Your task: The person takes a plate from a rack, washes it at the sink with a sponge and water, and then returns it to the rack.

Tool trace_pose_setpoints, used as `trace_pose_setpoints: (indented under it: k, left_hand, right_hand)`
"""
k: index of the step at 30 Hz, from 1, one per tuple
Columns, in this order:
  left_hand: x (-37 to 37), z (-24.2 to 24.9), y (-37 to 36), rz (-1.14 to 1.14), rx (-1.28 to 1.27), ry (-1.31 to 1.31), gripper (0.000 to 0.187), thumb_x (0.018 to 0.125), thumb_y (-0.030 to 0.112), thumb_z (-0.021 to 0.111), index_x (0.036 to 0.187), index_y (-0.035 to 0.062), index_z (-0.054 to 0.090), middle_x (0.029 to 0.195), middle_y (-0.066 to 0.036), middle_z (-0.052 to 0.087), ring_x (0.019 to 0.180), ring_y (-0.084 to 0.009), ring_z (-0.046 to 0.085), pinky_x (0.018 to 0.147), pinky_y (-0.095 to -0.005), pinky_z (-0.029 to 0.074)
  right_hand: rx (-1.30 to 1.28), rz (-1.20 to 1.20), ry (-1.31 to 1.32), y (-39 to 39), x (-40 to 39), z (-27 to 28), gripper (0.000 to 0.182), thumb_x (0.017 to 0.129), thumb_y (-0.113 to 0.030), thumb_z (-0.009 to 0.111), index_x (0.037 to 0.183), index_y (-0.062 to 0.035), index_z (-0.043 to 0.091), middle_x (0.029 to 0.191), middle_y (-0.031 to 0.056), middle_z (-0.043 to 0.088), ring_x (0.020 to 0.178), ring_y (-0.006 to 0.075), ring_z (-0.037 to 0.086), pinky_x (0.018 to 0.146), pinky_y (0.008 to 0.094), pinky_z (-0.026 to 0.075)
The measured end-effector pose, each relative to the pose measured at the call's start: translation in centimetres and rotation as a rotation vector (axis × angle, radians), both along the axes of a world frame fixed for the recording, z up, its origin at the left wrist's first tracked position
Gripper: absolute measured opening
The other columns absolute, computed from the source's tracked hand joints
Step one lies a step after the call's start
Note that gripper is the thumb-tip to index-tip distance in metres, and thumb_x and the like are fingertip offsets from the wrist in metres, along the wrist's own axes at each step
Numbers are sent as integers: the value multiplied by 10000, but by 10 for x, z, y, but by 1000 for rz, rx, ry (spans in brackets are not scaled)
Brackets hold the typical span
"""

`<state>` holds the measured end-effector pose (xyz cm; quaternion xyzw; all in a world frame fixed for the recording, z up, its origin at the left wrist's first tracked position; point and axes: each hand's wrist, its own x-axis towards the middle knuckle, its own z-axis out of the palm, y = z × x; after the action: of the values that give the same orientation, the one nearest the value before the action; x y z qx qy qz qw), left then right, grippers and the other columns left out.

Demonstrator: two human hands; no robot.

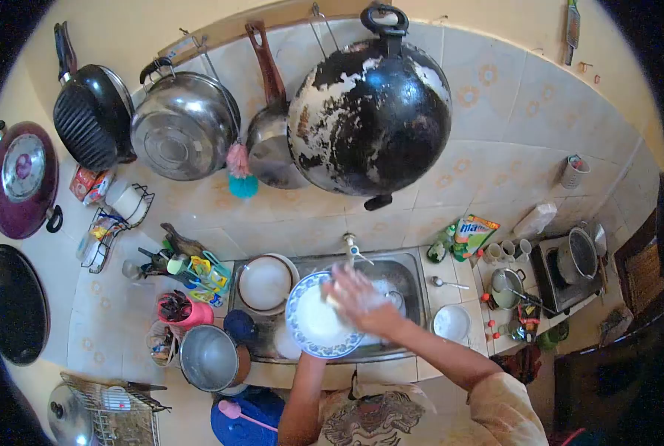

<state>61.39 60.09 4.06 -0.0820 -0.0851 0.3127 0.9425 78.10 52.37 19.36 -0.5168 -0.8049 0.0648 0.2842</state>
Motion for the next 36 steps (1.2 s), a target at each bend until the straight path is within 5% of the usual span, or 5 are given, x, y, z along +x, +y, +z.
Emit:
trace_pose_setpoints:
  k: [12,15,22,25,36]
  left_hand:
    - [25,76,-33,449,390,797,1094,814,897,407,1612,165,257,1644,-134,288,1483,-347,315,1223,-535,236]
    - [-15,-35,16,212,573,-139,1064,852,882,348,1617,151,242,1644,-140,290,1487,-347,309,1238,-508,204]
    - [20,88,-46,451,264,721,983,913,827,310,1605,129,273,1628,-93,339,1485,-316,317,1235,-502,199]
    - [-6,40,-27,294,226,63,966,915,819,327,1582,120,322,1613,-115,359,1461,-317,357,1221,-512,244]
    - [-18,71,-35,299,310,568,979,910,793,337,1565,65,332,1568,-208,394,1418,-364,418,1176,-562,317]
  right_hand:
    - [-12,-25,426,19,-34,-51,623,1059,-309,477,1602,-99,255,1647,236,212,1514,418,238,1237,487,213]
    - [-128,224,125,-12,-31,-42,643,1051,-280,485,1592,-31,241,1642,234,230,1512,423,240,1240,478,212]
    - [-24,-78,446,7,-46,-42,643,1038,-271,515,1599,-95,255,1658,211,206,1510,428,252,1226,489,238]
    - [-188,116,176,-12,-36,-35,654,1026,-269,537,1597,-104,263,1651,219,219,1505,436,256,1216,504,261]
    - [-231,87,165,-16,-17,-66,723,983,-218,587,1602,-93,236,1644,231,228,1501,381,297,1228,470,262]
